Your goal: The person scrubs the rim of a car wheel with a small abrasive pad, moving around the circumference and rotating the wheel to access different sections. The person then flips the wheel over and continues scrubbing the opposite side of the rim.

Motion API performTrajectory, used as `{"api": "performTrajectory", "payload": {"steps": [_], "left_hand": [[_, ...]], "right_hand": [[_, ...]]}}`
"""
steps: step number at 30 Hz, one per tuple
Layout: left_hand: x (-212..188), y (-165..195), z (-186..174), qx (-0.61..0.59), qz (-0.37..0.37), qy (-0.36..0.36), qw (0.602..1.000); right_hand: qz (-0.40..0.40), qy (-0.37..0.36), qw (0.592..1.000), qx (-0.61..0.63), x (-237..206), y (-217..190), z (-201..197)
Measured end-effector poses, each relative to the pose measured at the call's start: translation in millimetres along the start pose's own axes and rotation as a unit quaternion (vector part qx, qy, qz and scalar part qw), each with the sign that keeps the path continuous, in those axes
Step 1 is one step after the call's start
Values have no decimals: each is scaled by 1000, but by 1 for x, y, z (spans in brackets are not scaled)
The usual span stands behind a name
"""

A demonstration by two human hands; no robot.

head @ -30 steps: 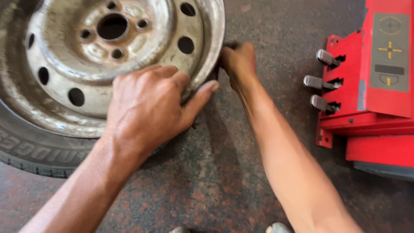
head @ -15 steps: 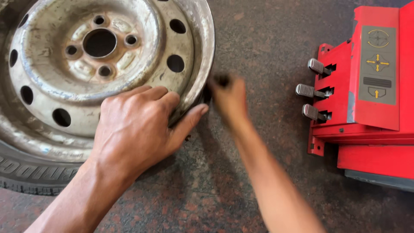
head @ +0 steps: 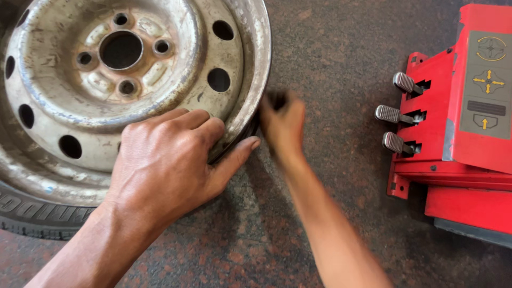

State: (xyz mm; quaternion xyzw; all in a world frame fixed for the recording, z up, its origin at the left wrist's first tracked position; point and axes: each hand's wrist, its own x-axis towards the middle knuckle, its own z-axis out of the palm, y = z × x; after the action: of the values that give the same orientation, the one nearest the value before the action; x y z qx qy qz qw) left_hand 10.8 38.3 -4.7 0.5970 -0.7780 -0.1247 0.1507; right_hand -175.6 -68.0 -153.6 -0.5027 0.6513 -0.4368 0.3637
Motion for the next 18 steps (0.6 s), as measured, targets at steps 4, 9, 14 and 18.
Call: {"api": "performTrajectory", "payload": {"steps": [4, 9, 14, 18], "left_hand": [[0, 0, 0, 5, -16, -4, 1000], [0, 0, 0, 2, 15, 28, 999], [-1, 0, 1, 15, 9, 25, 1000], [-2, -2, 0, 5, 24, 59, 998]], "right_hand": [[-83, -57, 995, 0, 25, -2, 5], [-174, 10, 970, 170, -67, 12, 6], [41, 8, 995, 92, -26, -1, 6], [-42, -15, 999, -6, -31, -7, -8]]}}
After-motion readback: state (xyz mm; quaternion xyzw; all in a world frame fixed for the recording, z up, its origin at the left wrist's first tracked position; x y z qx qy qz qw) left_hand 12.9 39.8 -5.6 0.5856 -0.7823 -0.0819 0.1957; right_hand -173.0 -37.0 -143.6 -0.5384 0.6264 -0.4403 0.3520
